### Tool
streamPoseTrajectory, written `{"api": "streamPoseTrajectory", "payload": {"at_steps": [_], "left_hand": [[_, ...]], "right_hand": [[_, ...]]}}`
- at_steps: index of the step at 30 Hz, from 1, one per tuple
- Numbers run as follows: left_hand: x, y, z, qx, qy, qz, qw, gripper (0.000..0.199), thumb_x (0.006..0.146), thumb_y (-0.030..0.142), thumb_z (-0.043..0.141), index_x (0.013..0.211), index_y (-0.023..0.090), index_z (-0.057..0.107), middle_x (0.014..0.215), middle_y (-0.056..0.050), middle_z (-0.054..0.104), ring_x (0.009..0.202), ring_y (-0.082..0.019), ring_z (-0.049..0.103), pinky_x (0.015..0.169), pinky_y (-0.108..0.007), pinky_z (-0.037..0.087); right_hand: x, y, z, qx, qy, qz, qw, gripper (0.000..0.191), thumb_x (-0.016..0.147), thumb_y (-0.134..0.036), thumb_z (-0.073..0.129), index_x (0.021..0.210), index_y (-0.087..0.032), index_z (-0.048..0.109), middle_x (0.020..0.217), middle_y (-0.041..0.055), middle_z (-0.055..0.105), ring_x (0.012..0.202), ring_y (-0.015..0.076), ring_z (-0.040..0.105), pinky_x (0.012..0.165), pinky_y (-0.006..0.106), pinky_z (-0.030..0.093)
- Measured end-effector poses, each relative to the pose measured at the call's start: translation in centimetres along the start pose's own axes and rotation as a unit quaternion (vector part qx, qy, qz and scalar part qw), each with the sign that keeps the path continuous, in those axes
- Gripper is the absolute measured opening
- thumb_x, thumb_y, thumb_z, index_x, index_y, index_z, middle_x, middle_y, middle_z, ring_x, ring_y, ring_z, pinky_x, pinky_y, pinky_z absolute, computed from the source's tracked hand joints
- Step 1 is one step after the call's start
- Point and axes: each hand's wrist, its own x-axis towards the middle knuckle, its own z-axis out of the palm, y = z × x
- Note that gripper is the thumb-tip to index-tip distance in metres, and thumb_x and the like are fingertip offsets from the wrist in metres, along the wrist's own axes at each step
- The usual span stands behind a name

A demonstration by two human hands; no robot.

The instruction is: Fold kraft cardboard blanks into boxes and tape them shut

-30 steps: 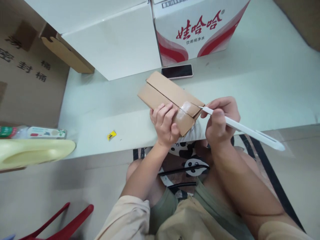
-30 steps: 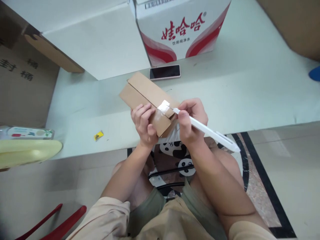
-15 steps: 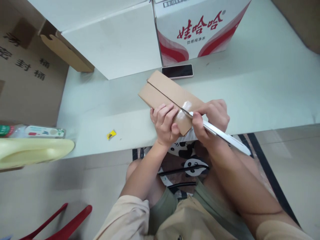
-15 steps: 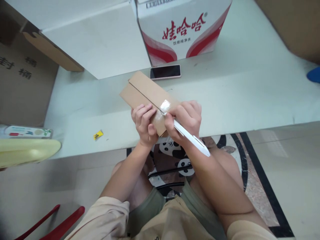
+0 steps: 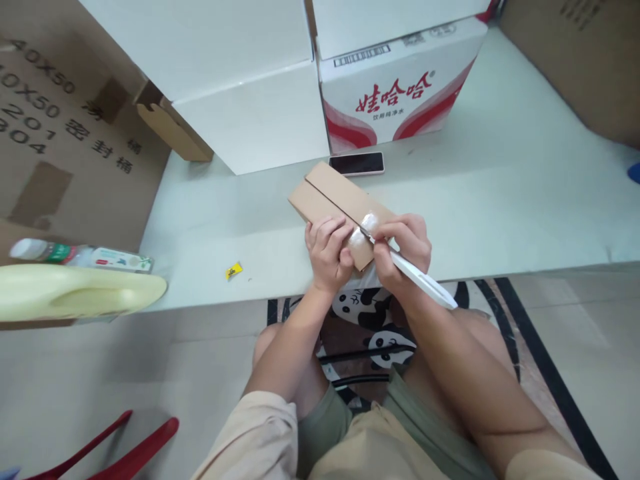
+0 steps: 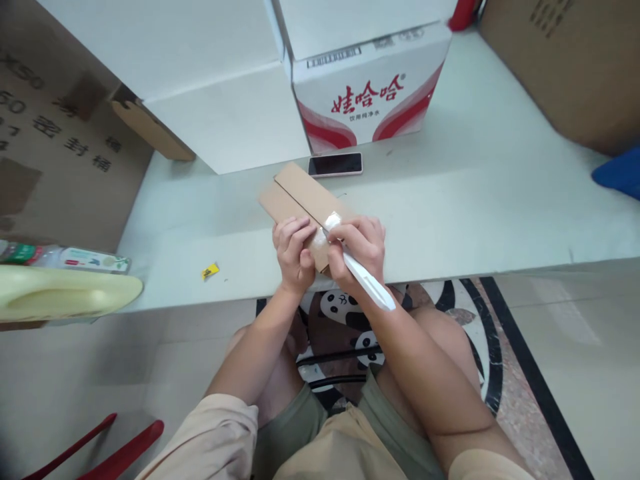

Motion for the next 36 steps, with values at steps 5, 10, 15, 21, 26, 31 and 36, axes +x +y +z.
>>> {"api": "streamPoseTrajectory", "payload": {"at_steps": [5, 10, 15, 21, 26, 31, 36], "left_hand": [[-0.4, -0.3, -0.3, -0.018, 0.030, 0.031, 0.999, 0.055, 0.100, 0.049, 0.024, 0.107, 0.021, 0.070, 0.116, -0.012, 0.071, 0.120, -0.026, 0.057, 0.115, -0.047, 0.034], [-0.5, -0.6, -0.6, -0.012, 0.054, 0.061, 0.997, 0.051, 0.101, 0.046, 0.025, 0.105, 0.018, 0.068, 0.113, -0.012, 0.071, 0.116, -0.025, 0.059, 0.108, -0.046, 0.043], [-0.1, -1.0, -0.7, -0.038, 0.042, 0.069, 0.996, 0.047, 0.100, 0.046, 0.028, 0.107, 0.020, 0.067, 0.113, -0.012, 0.071, 0.116, -0.025, 0.060, 0.108, -0.047, 0.044], [0.4, -2.8, -2.1, -0.124, 0.017, 0.084, 0.989, 0.035, 0.099, 0.043, 0.042, 0.113, 0.021, 0.065, 0.119, -0.011, 0.068, 0.117, -0.024, 0.060, 0.109, -0.046, 0.043], [-0.1, -5.9, -3.8, -0.232, 0.011, -0.054, 0.971, 0.045, 0.094, 0.059, 0.044, 0.111, 0.024, 0.066, 0.128, -0.011, 0.064, 0.126, -0.028, 0.057, 0.111, -0.046, 0.042], [-0.9, -8.3, -4.8, -0.357, 0.112, -0.231, 0.898, 0.073, 0.085, 0.082, 0.035, 0.127, 0.028, 0.061, 0.142, -0.009, 0.056, 0.140, -0.028, 0.048, 0.116, -0.044, 0.039], [-0.5, -9.3, -6.9, -0.367, 0.092, -0.296, 0.877, 0.059, 0.077, 0.071, 0.060, 0.112, 0.024, 0.070, 0.141, -0.008, 0.056, 0.142, -0.029, 0.046, 0.113, -0.038, 0.044]], "right_hand": [[-0.3, 0.1, -0.5, 0.028, 0.011, 0.032, 0.999, 0.019, 0.079, -0.012, 0.052, 0.070, -0.023, 0.063, 0.073, 0.0017, 0.061, 0.076, 0.0195, 0.055, 0.077, 0.040, 0.045], [-0.3, 1.5, -0.9, 0.155, 0.014, 0.051, 0.986, 0.018, 0.087, -0.030, 0.051, 0.080, -0.023, 0.066, 0.078, 0.0033, 0.062, 0.077, 0.0196, 0.057, 0.074, 0.039, 0.044], [0.7, 2.9, -1.7, 0.304, 0.117, 0.175, 0.929, 0.042, 0.089, -0.062, 0.037, 0.080, -0.025, 0.054, 0.060, -0.0012, 0.045, 0.054, 0.0151, 0.047, 0.055, 0.033, 0.040], [1.3, 5.8, -1.8, 0.202, 0.095, 0.327, 0.918, 0.030, 0.081, -0.051, 0.065, 0.081, -0.023, 0.054, 0.055, -0.0073, 0.047, 0.047, 0.0095, 0.047, 0.051, 0.025, 0.040], [0.4, 7.8, -0.8, 0.109, -0.074, 0.354, 0.926, 0.043, 0.072, -0.039, 0.072, 0.111, -0.023, 0.063, 0.096, 0.0044, 0.073, 0.074, 0.0176, 0.066, 0.070, 0.035, 0.054], [-0.4, 8.3, 0.0, 0.034, -0.181, 0.310, 0.933, 0.052, 0.077, -0.046, 0.067, 0.123, -0.023, 0.057, 0.115, 0.0131, 0.073, 0.094, 0.0273, 0.070, 0.088, 0.049, 0.054], [-0.7, 7.8, 1.0, 0.036, -0.244, 0.332, 0.910, 0.029, 0.087, -0.048, 0.053, 0.104, -0.025, 0.055, 0.092, 0.0085, 0.075, 0.085, 0.0258, 0.070, 0.082, 0.046, 0.053]]}}
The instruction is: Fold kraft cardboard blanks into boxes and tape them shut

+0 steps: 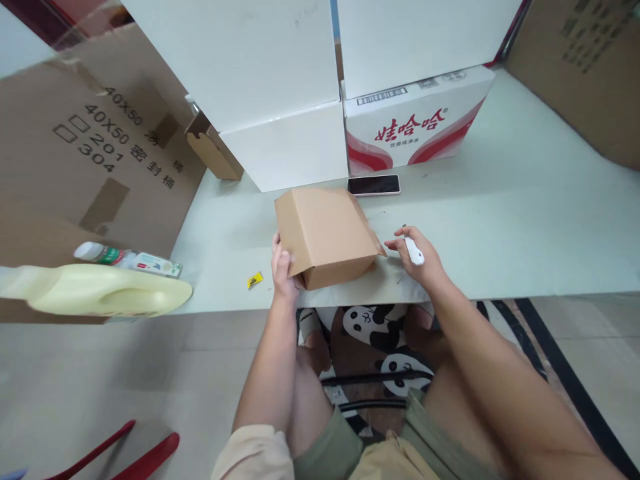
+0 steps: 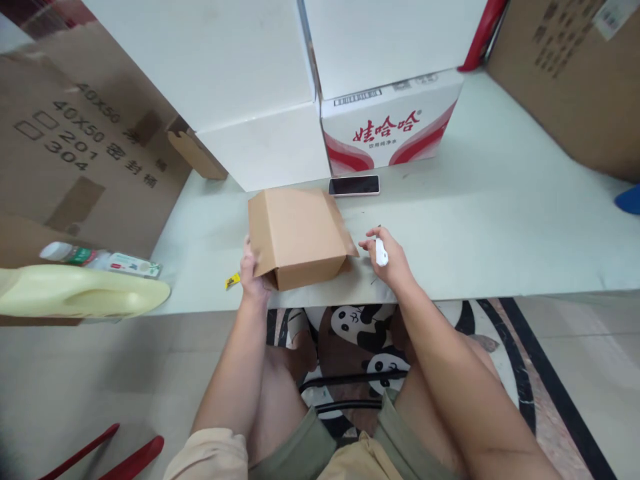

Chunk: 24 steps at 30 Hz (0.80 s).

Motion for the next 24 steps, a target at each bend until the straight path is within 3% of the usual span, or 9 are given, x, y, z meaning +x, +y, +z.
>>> {"api": "streamPoseTrajectory", "payload": {"at_steps": [2, 5, 8, 14, 20, 24], "left_hand": [[0.3, 0.6, -0.4, -0.029, -0.008, -0.074, 0.997, 0.051, 0.069, 0.057, 0.074, 0.105, 0.021, 0.072, 0.131, -0.008, 0.064, 0.132, -0.029, 0.055, 0.105, -0.035, 0.049], [0.9, 0.9, -0.7, -0.085, -0.013, -0.213, 0.973, 0.044, 0.060, 0.043, 0.080, 0.096, 0.019, 0.072, 0.099, -0.007, 0.075, 0.101, -0.027, 0.070, 0.083, -0.034, 0.055], [1.3, 0.2, -0.8, -0.098, 0.011, -0.263, 0.960, 0.041, 0.056, 0.041, 0.084, 0.088, 0.018, 0.072, 0.082, -0.004, 0.075, 0.083, -0.023, 0.071, 0.073, -0.031, 0.054], [1.8, -1.6, -0.1, -0.035, 0.092, -0.162, 0.982, 0.044, 0.060, 0.054, 0.086, 0.080, 0.019, 0.070, 0.084, -0.003, 0.073, 0.083, -0.016, 0.068, 0.077, -0.026, 0.051], [1.6, -2.1, -0.1, -0.084, 0.008, -0.109, 0.990, 0.066, 0.062, 0.064, 0.082, 0.111, 0.024, 0.066, 0.118, -0.010, 0.072, 0.110, -0.025, 0.067, 0.095, -0.036, 0.052], [2.0, -2.8, -0.5, -0.012, 0.005, -0.077, 0.997, 0.077, 0.059, 0.064, 0.085, 0.120, 0.024, 0.062, 0.118, -0.011, 0.070, 0.113, -0.027, 0.067, 0.096, -0.037, 0.051]], "right_hand": [[0.0, -0.2, 0.4, -0.006, -0.029, 0.018, 0.999, 0.023, 0.082, -0.046, 0.058, 0.092, -0.026, 0.051, 0.087, 0.0061, 0.072, 0.081, 0.0249, 0.067, 0.080, 0.045, 0.052], [0.0, -0.6, 0.6, 0.092, -0.081, 0.013, 0.992, 0.032, 0.074, -0.042, 0.065, 0.091, -0.027, 0.042, 0.096, 0.0035, 0.068, 0.093, 0.0241, 0.066, 0.084, 0.041, 0.050], [-0.2, -0.8, 0.7, 0.185, -0.131, -0.001, 0.974, 0.050, 0.069, -0.040, 0.072, 0.100, -0.029, 0.034, 0.102, 0.0007, 0.061, 0.099, 0.0217, 0.062, 0.081, 0.035, 0.051], [0.3, -0.7, 1.4, 0.152, -0.081, 0.000, 0.985, 0.063, 0.065, -0.041, 0.079, 0.100, -0.029, 0.029, 0.094, -0.0023, 0.050, 0.082, 0.0175, 0.056, 0.074, 0.034, 0.049], [1.1, -1.4, 2.5, 0.184, -0.112, 0.005, 0.976, 0.067, 0.062, -0.041, 0.081, 0.098, -0.029, 0.026, 0.089, -0.0049, 0.052, 0.072, 0.0146, 0.056, 0.065, 0.031, 0.049], [0.6, -1.4, 2.4, 0.110, 0.005, 0.004, 0.994, 0.065, 0.060, -0.040, 0.081, 0.098, -0.028, 0.029, 0.082, -0.0064, 0.046, 0.067, 0.0133, 0.049, 0.063, 0.031, 0.045]]}}
